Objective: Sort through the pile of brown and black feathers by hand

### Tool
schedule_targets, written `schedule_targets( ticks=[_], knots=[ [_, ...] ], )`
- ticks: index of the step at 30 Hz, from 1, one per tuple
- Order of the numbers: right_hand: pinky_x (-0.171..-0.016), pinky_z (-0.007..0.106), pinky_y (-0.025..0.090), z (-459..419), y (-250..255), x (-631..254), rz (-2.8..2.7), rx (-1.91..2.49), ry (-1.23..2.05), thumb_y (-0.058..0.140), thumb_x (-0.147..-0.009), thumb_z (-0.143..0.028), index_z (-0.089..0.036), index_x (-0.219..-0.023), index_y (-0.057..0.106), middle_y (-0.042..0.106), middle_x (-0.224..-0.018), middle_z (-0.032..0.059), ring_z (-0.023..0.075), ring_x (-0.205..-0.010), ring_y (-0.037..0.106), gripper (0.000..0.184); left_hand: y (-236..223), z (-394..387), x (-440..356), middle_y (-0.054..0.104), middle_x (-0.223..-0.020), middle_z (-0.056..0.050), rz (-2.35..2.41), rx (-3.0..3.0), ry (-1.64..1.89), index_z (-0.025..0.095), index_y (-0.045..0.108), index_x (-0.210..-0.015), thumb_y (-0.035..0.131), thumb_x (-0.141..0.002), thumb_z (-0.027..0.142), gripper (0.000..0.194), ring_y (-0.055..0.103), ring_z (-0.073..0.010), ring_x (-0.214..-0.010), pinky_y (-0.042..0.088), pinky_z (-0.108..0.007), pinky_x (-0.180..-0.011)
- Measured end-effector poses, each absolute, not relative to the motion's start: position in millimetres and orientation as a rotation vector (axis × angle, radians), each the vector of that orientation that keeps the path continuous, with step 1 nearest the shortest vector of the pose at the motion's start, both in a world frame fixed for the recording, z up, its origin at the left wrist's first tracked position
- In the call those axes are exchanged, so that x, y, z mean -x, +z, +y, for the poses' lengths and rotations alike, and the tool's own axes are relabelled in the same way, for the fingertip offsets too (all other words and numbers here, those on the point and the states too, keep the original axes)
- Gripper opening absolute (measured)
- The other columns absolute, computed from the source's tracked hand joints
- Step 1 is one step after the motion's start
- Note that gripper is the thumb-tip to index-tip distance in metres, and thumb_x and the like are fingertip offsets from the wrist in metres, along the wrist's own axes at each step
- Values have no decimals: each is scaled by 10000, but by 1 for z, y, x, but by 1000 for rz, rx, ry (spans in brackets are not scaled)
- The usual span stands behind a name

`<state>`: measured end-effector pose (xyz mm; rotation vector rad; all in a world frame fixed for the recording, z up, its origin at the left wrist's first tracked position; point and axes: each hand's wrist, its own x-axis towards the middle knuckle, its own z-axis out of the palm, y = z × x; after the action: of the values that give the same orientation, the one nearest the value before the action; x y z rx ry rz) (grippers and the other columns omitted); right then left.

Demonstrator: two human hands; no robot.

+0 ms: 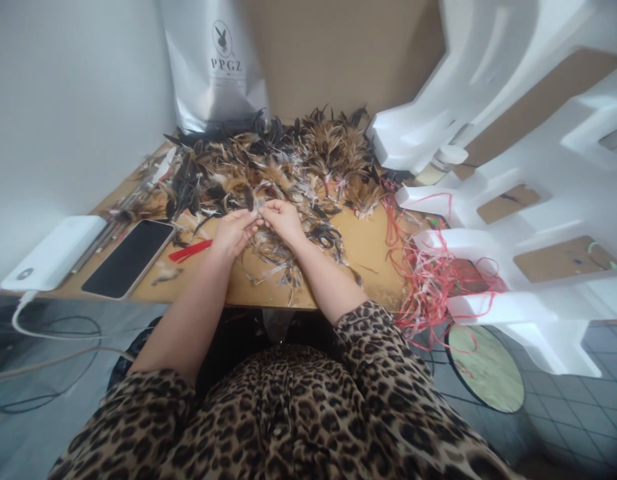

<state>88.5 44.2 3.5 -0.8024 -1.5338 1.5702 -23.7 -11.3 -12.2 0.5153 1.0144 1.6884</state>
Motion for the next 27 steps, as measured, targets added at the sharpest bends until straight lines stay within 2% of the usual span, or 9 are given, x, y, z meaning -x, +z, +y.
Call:
schedule_targets(
  ticks=[6,13,27],
  knots=[
    [-365,147,244,47,5,-92,-1533,824,1640,632,-707,-246,-144,-680,539,485,-415,-91,17,-340,347,140,-15,-12,24,663,-613,-56,1065,-627,1655,82,634,-659,698,-692,125,84,620,-74,-526,458,-117,-472],
    [-343,157,210,48,1,-91,-1456,761,1695,640,-695,-298,-168,-631,477,466,-402,-99,21,-322,326,218,-16,-10,26,666,-625,-47,1006,-530,1697,107,581,-618,638,-726,72,128,622,-63,-543,454,-106,-475],
    [-423,162,256,52,-5,-90,-1523,798,1593,665,-643,-353,-155,-678,519,493,-465,-89,22,-397,349,249,-11,-13,21,656,-605,-33,1132,-641,1639,98,639,-653,696,-668,130,68,573,-43,-488,439,-108,-462]
  ],
)
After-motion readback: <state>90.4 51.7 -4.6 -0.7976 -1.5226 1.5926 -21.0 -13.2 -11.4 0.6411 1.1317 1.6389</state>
